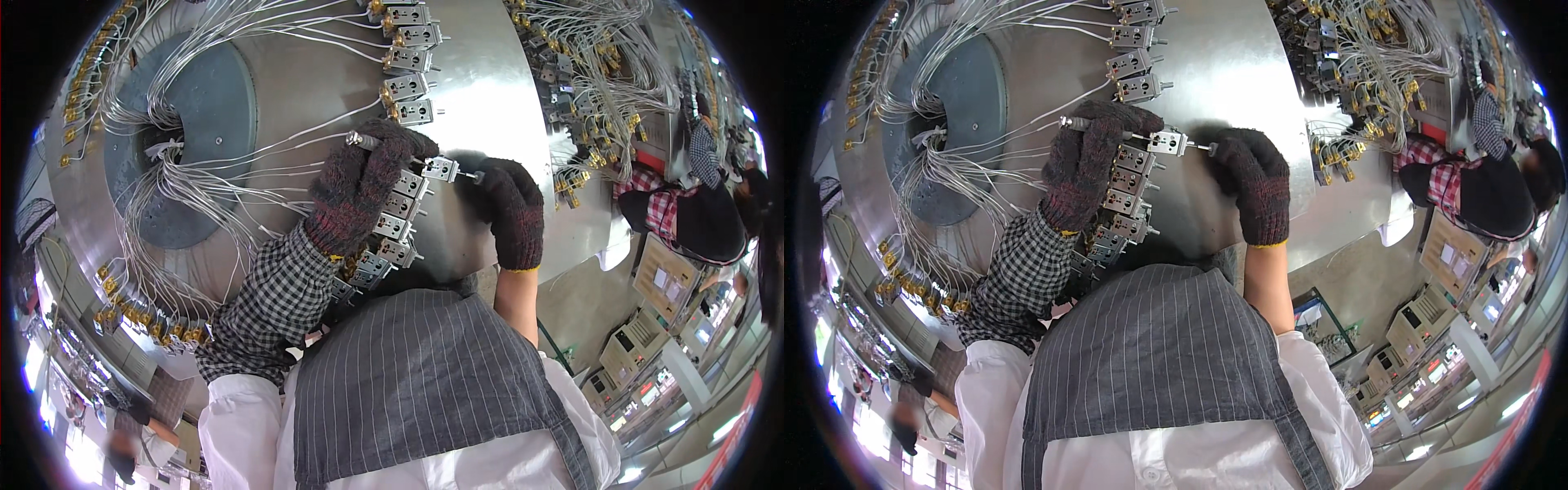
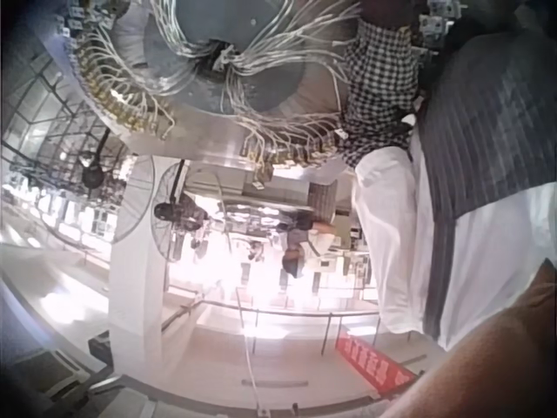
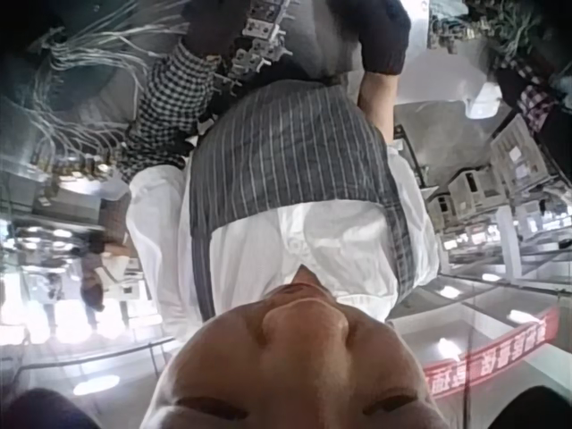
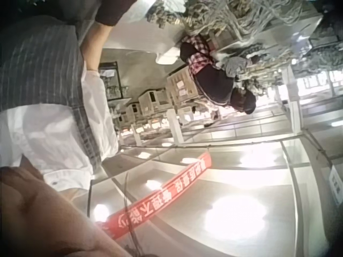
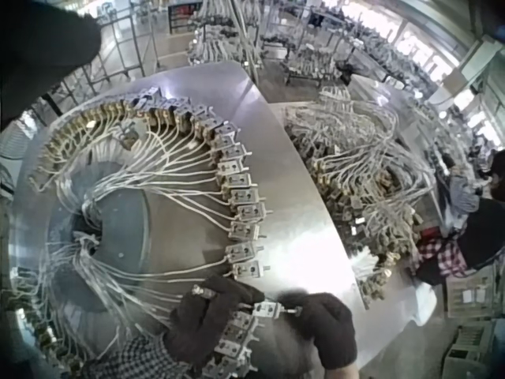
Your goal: Inserting wires and connectors into a large circular metal component assembly.
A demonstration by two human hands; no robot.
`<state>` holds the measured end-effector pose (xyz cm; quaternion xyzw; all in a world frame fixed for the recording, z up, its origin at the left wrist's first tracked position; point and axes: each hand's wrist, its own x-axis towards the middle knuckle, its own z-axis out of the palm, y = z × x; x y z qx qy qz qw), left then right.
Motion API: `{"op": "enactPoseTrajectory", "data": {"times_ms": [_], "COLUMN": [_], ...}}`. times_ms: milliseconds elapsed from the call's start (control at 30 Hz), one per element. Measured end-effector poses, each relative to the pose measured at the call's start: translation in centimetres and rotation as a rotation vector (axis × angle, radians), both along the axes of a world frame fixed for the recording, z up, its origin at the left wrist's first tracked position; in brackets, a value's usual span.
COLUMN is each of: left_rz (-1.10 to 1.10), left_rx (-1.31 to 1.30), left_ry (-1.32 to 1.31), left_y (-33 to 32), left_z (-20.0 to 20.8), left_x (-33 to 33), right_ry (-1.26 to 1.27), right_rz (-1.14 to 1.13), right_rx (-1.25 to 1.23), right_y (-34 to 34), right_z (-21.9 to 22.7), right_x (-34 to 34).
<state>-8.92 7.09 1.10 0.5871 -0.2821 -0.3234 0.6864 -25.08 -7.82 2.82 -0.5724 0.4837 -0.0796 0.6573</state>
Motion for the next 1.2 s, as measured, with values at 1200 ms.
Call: {"op": "enactPoseTrajectory", "data": {"times_ms": [1200], "left_rz": [0.041], "left_rx": [-0.178], "left_ry": [0.072], "left_y": [-0.1], "left_z": [-2.2], "left_x": [-0.3], "right_ry": [0.083], "right_rz": [-0.021], "right_rx": [0.16], "right_y": [-0.1], "right_z": [1.4], "right_x": [1.0]}}
